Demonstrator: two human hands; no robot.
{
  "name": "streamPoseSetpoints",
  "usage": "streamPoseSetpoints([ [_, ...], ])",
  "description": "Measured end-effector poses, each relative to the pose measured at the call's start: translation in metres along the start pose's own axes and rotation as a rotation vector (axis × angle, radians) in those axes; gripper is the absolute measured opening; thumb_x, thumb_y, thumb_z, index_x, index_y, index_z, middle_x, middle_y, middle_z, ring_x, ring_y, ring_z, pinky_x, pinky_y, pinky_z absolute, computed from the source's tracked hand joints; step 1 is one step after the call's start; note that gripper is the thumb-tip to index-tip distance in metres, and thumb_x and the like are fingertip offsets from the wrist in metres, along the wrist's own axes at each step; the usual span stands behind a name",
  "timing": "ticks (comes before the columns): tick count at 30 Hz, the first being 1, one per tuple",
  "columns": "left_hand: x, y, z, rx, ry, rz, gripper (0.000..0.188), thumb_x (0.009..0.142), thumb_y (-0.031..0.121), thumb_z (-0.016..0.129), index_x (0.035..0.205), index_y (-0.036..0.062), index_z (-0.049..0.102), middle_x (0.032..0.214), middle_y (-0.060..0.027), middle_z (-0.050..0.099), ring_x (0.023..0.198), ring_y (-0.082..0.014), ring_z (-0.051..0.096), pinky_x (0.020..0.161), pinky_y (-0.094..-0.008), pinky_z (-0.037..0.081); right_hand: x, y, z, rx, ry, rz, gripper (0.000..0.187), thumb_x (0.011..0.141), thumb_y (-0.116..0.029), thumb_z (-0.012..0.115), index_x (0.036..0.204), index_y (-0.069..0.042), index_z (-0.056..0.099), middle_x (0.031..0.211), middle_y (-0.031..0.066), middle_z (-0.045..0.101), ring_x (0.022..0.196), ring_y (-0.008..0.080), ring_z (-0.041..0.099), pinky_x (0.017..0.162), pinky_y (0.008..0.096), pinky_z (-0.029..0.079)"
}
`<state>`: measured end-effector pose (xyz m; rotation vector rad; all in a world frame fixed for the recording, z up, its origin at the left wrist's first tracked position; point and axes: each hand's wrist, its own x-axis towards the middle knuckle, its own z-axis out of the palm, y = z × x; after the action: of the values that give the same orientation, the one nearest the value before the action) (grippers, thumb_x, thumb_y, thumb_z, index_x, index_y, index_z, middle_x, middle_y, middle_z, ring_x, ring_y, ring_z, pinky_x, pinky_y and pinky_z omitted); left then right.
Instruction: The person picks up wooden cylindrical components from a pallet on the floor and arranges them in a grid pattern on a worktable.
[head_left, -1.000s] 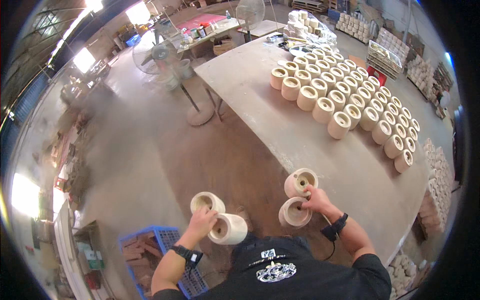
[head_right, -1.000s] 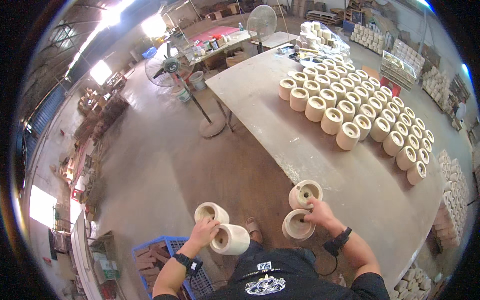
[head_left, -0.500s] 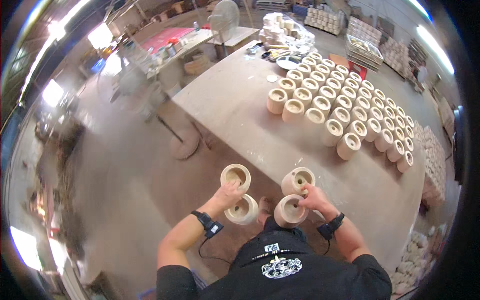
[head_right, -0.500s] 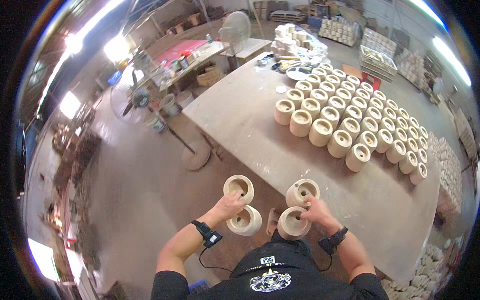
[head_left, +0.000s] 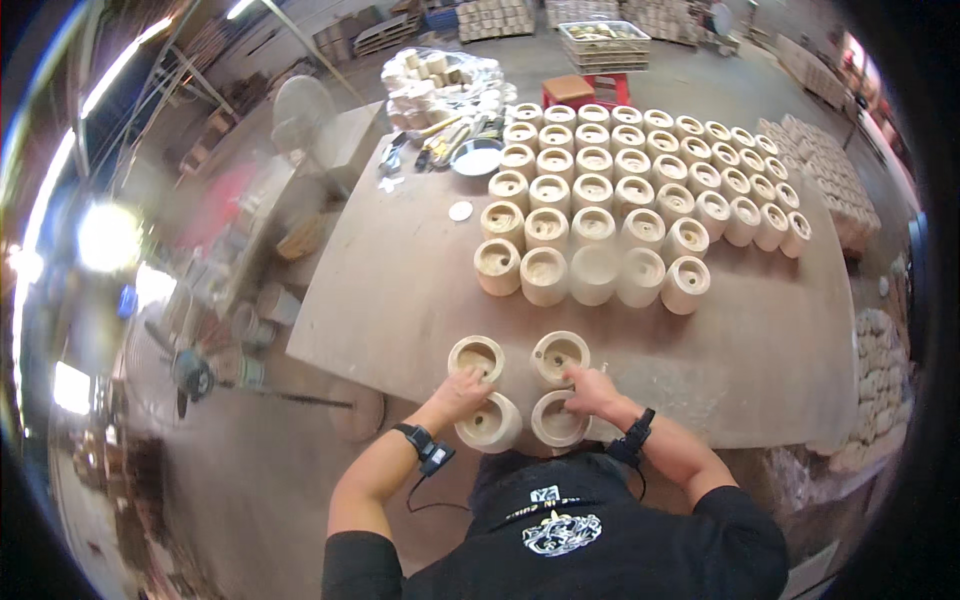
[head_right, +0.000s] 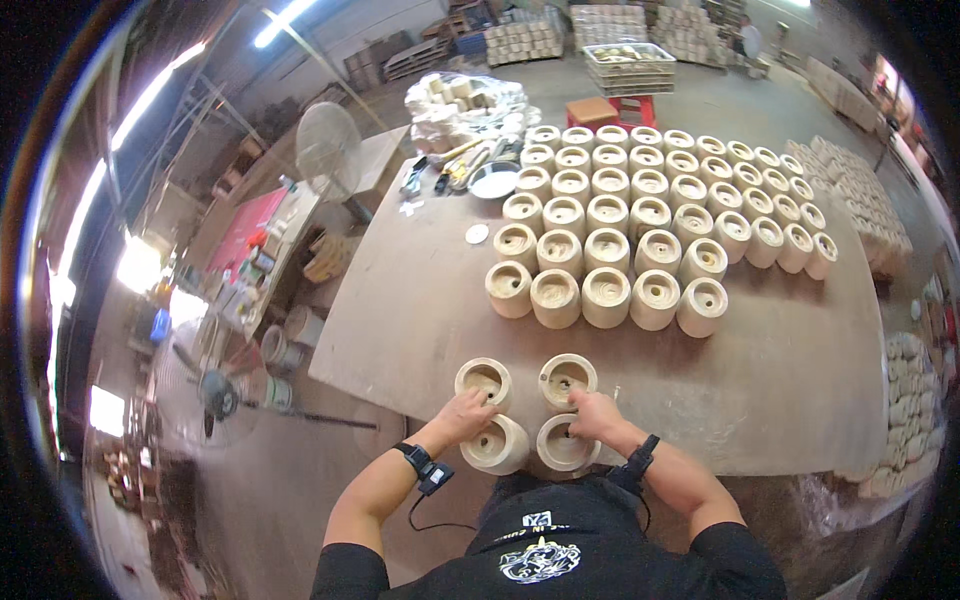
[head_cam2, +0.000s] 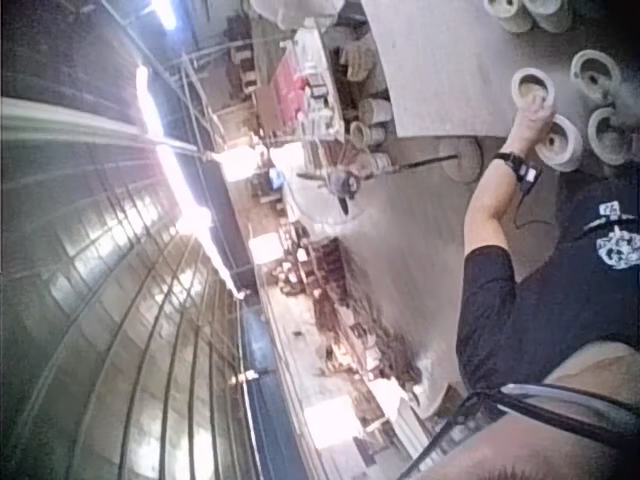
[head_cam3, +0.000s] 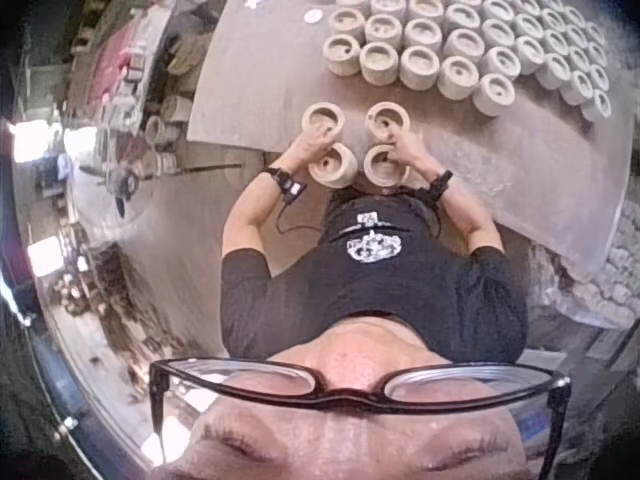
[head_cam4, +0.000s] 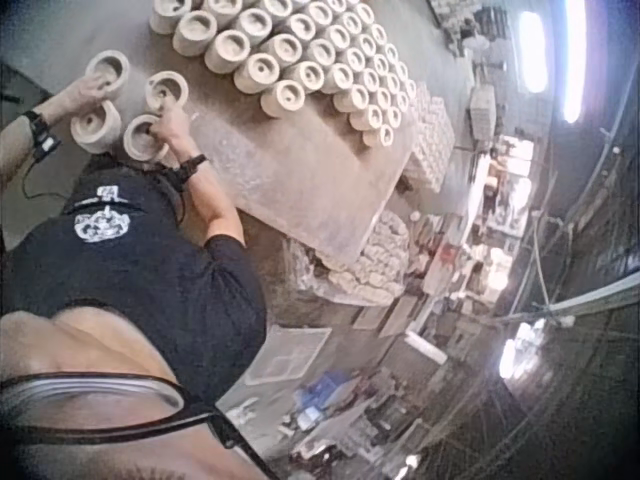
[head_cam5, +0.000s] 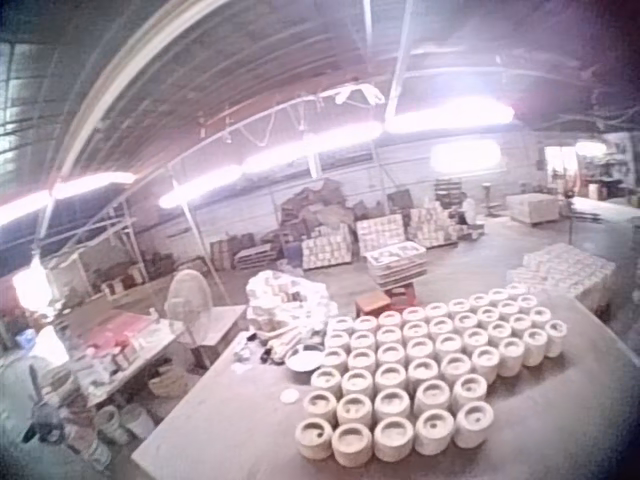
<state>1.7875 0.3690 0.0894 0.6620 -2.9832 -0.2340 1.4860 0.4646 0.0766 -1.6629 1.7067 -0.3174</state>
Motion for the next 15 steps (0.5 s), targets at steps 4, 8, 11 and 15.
streamPoseSetpoints([
  [4,0.035,-0.065,0.007,0.002,-0.043,0.194,0.027,0.069,0.024,0.074,0.088,0.0086,0.064,0.095,-0.0132,0.056,0.094,-0.0306,0.055,0.081,-0.0396,0.047,0.04,-0.018,0.01,-0.008,0.035,0.092,0.051,0.061,-0.02,0.079,0.107,-0.007,0.061,0.098,0.0188,0.067,0.093,0.0366,0.065,0.081,0.0443,0.052],
  [8,0.065,-0.109,0.008,0.061,-0.113,0.333,0.029,0.067,0.025,0.075,0.088,0.0086,0.064,0.095,-0.0121,0.056,0.094,-0.029,0.055,0.08,-0.038,0.046,0.067,-0.045,0.012,-0.002,0.09,0.195,0.05,0.061,-0.02,0.078,0.107,-0.009,0.061,0.097,0.0188,0.068,0.093,0.0371,0.065,0.081,0.0448,0.052],
  [11,0.083,-0.132,0.017,0.024,-0.073,0.379,0.026,0.069,0.024,0.073,0.088,0.0089,0.063,0.095,-0.0118,0.056,0.095,-0.0281,0.054,0.082,-0.0375,0.045,0.086,-0.058,0.013,-0.012,0.167,0.271,0.051,0.063,-0.021,0.076,0.11,-0.01,0.061,0.095,0.0199,0.068,0.092,0.0379,0.065,0.081,0.0453,0.052],
  [15,0.084,-0.144,0.044,-0.005,-0.112,0.365,0.027,0.073,0.023,0.071,0.095,0.0088,0.064,0.099,-0.0135,0.055,0.098,-0.0298,0.052,0.086,-0.0393,0.044,0.104,-0.061,0.028,-0.063,0.178,0.398,0.051,0.068,-0.013,0.07,0.117,-0.01,0.06,0.094,0.0211,0.068,0.091,0.0386,0.065,0.08,0.0464,0.051],
])
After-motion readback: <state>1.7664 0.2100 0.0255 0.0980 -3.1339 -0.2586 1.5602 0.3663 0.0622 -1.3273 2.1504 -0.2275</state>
